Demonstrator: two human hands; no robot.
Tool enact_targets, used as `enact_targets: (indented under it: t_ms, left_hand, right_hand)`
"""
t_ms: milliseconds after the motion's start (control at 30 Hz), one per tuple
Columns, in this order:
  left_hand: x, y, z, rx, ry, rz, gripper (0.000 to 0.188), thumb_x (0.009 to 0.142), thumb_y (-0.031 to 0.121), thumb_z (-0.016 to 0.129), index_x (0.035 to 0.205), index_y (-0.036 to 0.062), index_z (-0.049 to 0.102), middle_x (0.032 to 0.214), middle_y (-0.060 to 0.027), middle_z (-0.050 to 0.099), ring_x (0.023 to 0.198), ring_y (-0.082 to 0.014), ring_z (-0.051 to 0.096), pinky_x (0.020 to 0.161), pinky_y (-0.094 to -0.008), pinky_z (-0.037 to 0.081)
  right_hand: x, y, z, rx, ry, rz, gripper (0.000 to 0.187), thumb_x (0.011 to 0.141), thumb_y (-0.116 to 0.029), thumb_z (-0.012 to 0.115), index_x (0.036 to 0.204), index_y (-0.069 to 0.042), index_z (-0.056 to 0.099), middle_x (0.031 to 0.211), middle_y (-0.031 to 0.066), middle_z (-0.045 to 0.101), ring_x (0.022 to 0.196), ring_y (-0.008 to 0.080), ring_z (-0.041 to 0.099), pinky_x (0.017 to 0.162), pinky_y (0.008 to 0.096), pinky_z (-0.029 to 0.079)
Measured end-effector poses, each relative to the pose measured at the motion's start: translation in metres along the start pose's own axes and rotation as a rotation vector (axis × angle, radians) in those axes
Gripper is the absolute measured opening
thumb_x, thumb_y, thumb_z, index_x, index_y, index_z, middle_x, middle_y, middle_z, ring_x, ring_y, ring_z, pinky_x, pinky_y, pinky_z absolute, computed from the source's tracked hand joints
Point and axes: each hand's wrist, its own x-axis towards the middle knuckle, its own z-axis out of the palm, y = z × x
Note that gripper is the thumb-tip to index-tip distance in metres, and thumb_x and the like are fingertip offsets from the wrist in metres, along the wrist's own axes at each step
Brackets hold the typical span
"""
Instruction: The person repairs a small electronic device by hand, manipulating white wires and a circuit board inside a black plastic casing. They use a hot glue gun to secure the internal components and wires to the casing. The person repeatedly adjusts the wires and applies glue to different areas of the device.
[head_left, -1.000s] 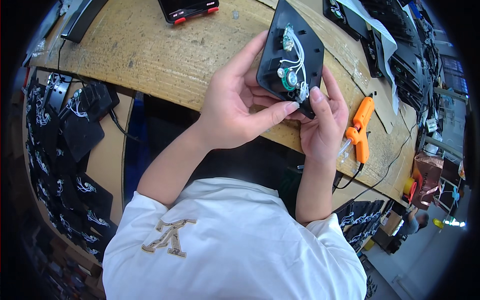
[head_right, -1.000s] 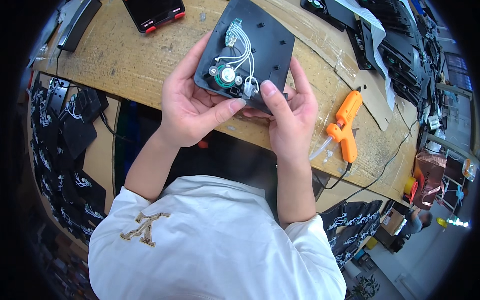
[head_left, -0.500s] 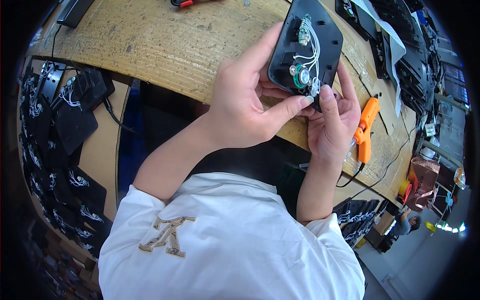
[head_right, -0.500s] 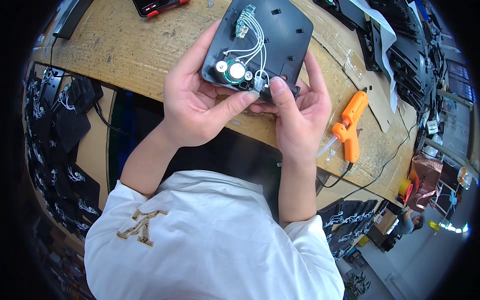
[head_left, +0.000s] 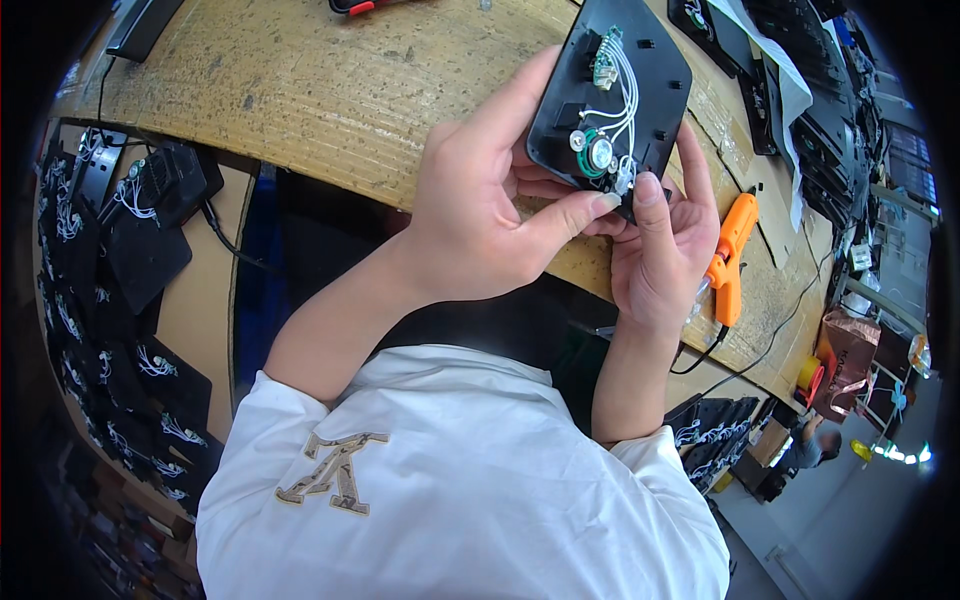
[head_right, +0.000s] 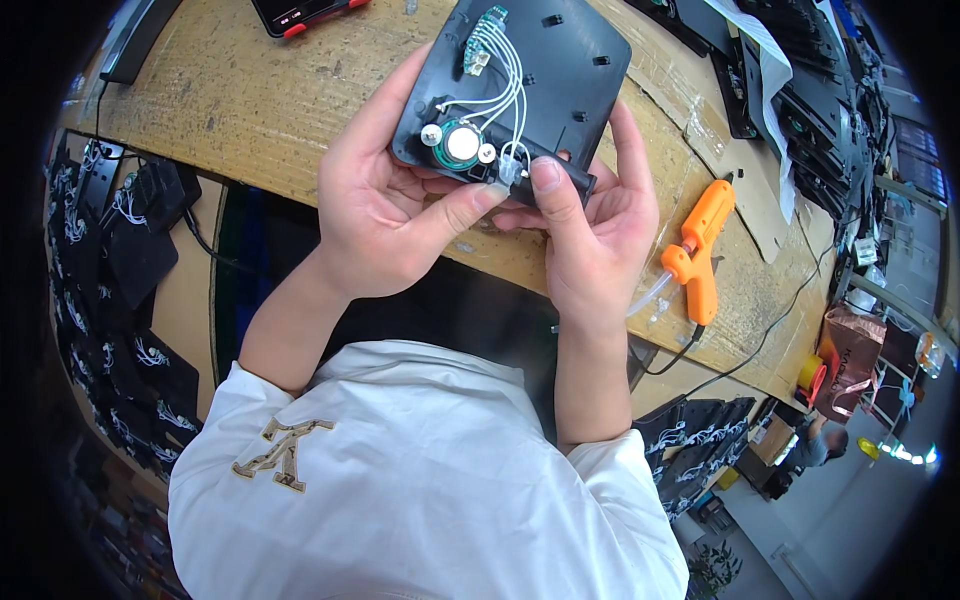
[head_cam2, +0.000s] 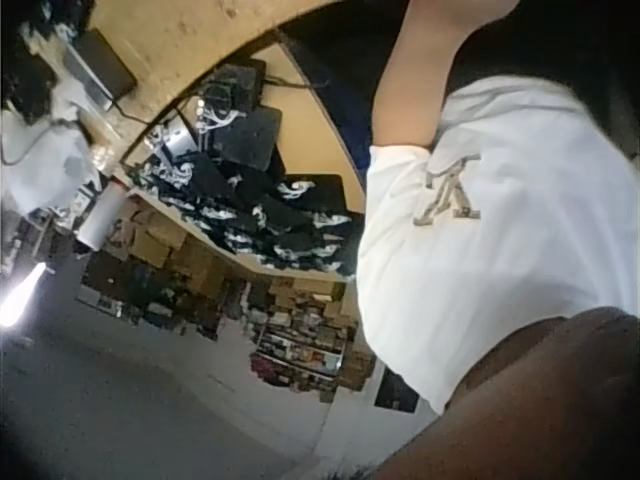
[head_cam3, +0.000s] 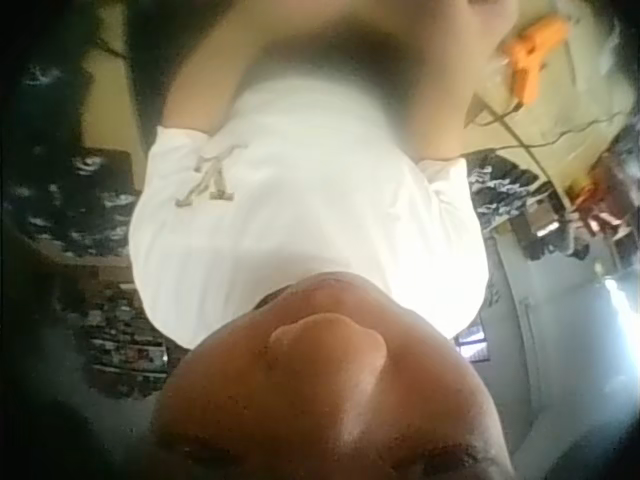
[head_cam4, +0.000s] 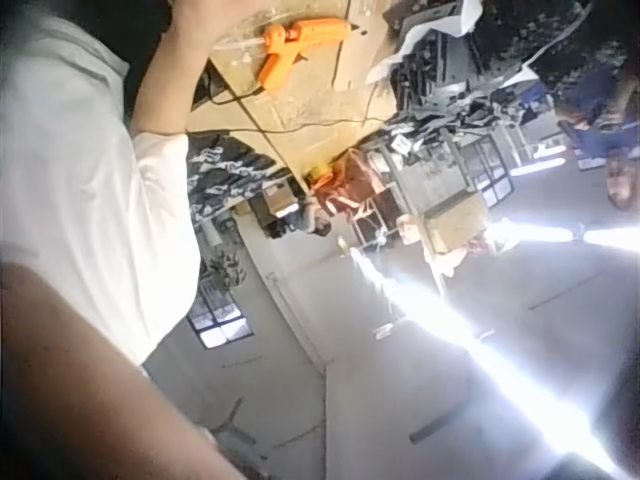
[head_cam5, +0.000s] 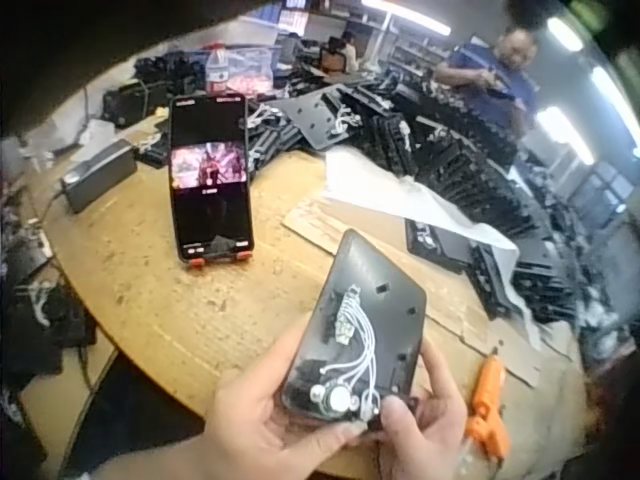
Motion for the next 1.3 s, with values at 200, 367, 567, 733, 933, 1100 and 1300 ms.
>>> enact_targets:
  t_ms: [200, 367, 567, 733, 933, 1100, 1300]
  left_hand:
    - [-0.0039, -0.0005, 0.0006, 0.115, 0.036, 0.092, 0.086, 0.081, -0.012, 0.070, 0.150, -0.0101, 0.020, 0.134, -0.0198, 0.051, 0.119, -0.0228, 0.059, 0.095, -0.0325, 0.056]
    - [-0.0045, -0.0019, 0.0010, 0.121, 0.035, 0.122, 0.087, 0.079, -0.012, 0.071, 0.149, -0.0101, 0.020, 0.135, -0.0200, 0.051, 0.117, -0.0227, 0.061, 0.094, -0.0323, 0.057]
    - [-0.0054, -0.0034, 0.0015, 0.097, 0.056, 0.130, 0.087, 0.078, -0.012, 0.072, 0.149, -0.0102, 0.022, 0.133, -0.0200, 0.053, 0.116, -0.0220, 0.061, 0.092, -0.0319, 0.058]
    - [-0.0037, -0.0022, 0.0006, 0.108, 0.054, 0.131, 0.083, 0.079, -0.011, 0.072, 0.148, -0.0107, 0.025, 0.129, -0.0191, 0.056, 0.113, -0.0210, 0.063, 0.091, -0.0316, 0.058]
    - [-0.0031, -0.0030, -0.0009, 0.147, 0.031, 0.137, 0.082, 0.081, -0.012, 0.070, 0.149, -0.0112, 0.024, 0.127, -0.0188, 0.058, 0.110, -0.0204, 0.064, 0.090, -0.0322, 0.058]
    - [-0.0028, -0.0022, -0.0008, 0.137, 0.023, 0.128, 0.083, 0.080, -0.011, 0.071, 0.149, -0.0122, 0.024, 0.127, -0.0194, 0.058, 0.110, -0.0207, 0.064, 0.089, -0.0322, 0.058]
    - [-0.0022, -0.0018, -0.0045, 0.151, -0.012, 0.171, 0.085, 0.079, -0.009, 0.073, 0.147, -0.0153, 0.023, 0.128, -0.0210, 0.057, 0.110, -0.0205, 0.065, 0.087, -0.0303, 0.058]
  right_hand:
    - [0.0009, -0.0021, 0.0005, 0.048, -0.013, 0.043, 0.071, 0.094, -0.006, 0.064, 0.149, 0.009, 0.020, 0.105, 0.0204, 0.067, 0.079, 0.0210, 0.071, 0.060, 0.0297, 0.062]
    - [0.0004, -0.0019, 0.0001, 0.071, -0.021, 0.042, 0.068, 0.095, -0.005, 0.062, 0.148, 0.010, 0.022, 0.103, 0.0201, 0.068, 0.075, 0.0196, 0.070, 0.058, 0.0285, 0.060]
    - [0.0003, -0.0029, 0.0016, 0.056, -0.019, 0.045, 0.067, 0.095, -0.005, 0.063, 0.148, 0.010, 0.024, 0.100, 0.0195, 0.068, 0.071, 0.0189, 0.070, 0.057, 0.0280, 0.060]
    - [0.0008, -0.0016, 0.0019, 0.058, 0.001, 0.045, 0.069, 0.095, -0.004, 0.063, 0.148, 0.010, 0.022, 0.100, 0.0191, 0.068, 0.069, 0.0182, 0.069, 0.056, 0.0278, 0.059]
    - [0.0009, -0.0005, -0.0052, 0.042, -0.030, 0.037, 0.071, 0.094, -0.004, 0.064, 0.149, 0.008, 0.020, 0.101, 0.0193, 0.067, 0.068, 0.0177, 0.068, 0.055, 0.0278, 0.059]
    - [0.0007, -0.0006, -0.0032, 0.048, -0.019, 0.037, 0.071, 0.094, -0.004, 0.064, 0.150, 0.007, 0.021, 0.102, 0.0196, 0.067, 0.069, 0.0179, 0.068, 0.055, 0.0278, 0.058]
    - [-0.0007, -0.0021, -0.0005, 0.075, -0.012, 0.034, 0.071, 0.094, -0.003, 0.063, 0.150, 0.007, 0.021, 0.103, 0.0200, 0.067, 0.070, 0.0177, 0.069, 0.055, 0.0279, 0.058]
